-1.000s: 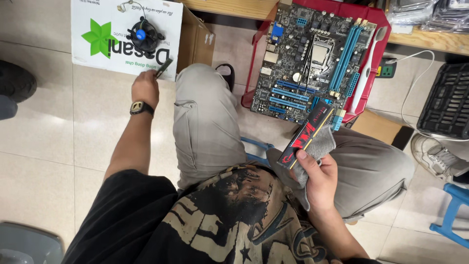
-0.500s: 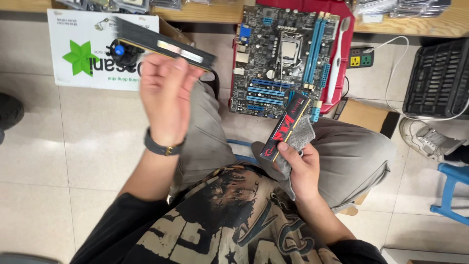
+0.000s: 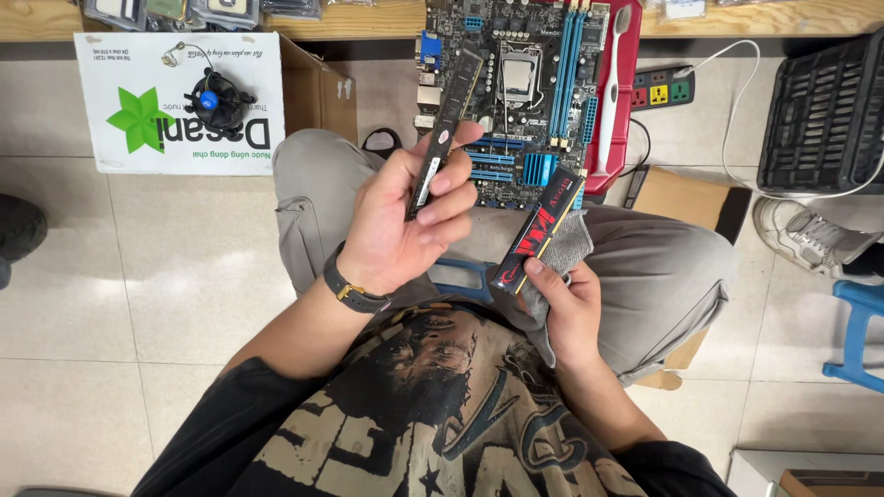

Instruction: The person cleans a RAM module with a cloth, sprays a toothbrush with compressed air, and scrubs the motherboard. They then insert the RAM module into a slot on the motherboard.

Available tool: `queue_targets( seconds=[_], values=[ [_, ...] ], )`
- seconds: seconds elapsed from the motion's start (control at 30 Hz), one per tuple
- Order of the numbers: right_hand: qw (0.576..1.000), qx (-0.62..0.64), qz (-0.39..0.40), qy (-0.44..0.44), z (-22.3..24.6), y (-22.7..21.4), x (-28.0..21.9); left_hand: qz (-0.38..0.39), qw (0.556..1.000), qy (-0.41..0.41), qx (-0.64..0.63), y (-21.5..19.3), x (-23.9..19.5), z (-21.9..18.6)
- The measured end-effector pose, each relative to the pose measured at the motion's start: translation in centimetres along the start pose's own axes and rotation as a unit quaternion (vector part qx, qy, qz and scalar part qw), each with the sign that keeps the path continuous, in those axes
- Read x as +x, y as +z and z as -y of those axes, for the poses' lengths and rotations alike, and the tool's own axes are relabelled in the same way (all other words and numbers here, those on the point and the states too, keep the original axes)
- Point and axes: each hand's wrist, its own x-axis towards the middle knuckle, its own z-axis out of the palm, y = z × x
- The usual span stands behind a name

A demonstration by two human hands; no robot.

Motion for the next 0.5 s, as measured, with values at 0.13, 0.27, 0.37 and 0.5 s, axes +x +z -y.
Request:
queue_targets(
  seconds=[0.13, 0.27, 0.37, 0.5],
  values=[
    [1.0, -0.014, 0.015, -0.002, 0.6, 0.3, -0.2, 0.013, 0.999, -0.023, 0.017, 1.9, -0.3, -0.5],
    [1.0, -0.004, 0.022, -0.01, 0.3, 0.1, -0.1, -0.024, 0.996, -0.018, 0.087, 2.8, -0.5, -0.5],
    [1.0, -0.003, 0.018, -0.005, 0.1, -0.1, -0.1, -0.012, 0.996, -0.012, 0.092, 2.8, -0.6, -0.2],
    [0.999, -0.021, 0.027, -0.012, 0.8, 0.3, -0.3, 0.005, 0.991, 0.022, 0.131, 3.1, -0.5, 0.7]
  ],
)
